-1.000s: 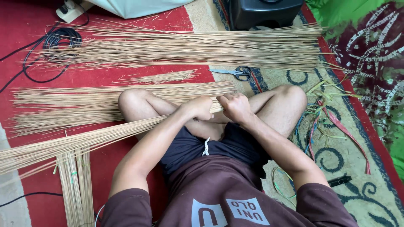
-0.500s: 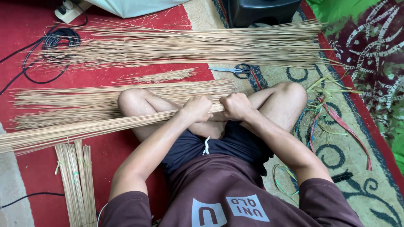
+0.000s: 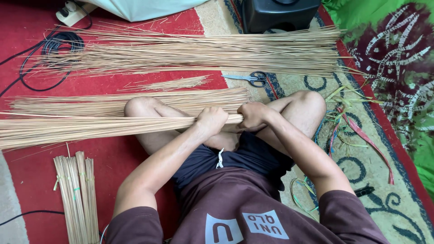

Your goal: Bundling and tying thin wooden sticks together using flexible strips

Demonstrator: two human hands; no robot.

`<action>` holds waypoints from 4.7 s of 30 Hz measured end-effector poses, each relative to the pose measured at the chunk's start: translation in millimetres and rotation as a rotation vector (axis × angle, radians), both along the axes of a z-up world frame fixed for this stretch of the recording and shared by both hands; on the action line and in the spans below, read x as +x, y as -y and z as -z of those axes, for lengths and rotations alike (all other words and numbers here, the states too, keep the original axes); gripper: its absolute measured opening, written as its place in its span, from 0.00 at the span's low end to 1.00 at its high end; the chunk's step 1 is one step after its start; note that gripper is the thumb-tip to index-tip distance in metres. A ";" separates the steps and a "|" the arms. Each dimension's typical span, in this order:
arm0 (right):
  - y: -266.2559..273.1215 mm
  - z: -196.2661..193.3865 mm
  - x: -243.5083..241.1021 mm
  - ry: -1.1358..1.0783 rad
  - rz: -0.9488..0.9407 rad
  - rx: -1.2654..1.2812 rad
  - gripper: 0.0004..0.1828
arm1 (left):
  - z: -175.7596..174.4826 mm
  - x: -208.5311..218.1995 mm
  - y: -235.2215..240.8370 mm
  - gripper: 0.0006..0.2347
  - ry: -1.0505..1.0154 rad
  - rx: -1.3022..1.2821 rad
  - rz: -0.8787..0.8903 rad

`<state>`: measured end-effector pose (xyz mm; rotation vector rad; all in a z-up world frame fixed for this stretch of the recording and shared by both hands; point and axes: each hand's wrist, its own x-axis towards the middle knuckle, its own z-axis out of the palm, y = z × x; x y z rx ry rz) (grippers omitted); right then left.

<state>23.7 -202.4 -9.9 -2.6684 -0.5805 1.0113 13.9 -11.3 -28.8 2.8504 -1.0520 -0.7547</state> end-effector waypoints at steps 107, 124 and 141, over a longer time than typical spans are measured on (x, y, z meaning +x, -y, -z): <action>35.7 260.7 108.8 0.624 0.127 0.133 0.07 | 71.7 21.7 -57.5 0.16 -0.234 0.073 -0.404; 28.3 209.6 78.3 0.692 0.192 0.224 0.06 | 75.1 17.2 -60.1 0.17 -0.207 0.054 -0.397; 52.4 86.8 41.9 0.212 0.609 0.938 0.08 | -70.9 63.6 -33.9 0.20 0.070 -0.195 -0.471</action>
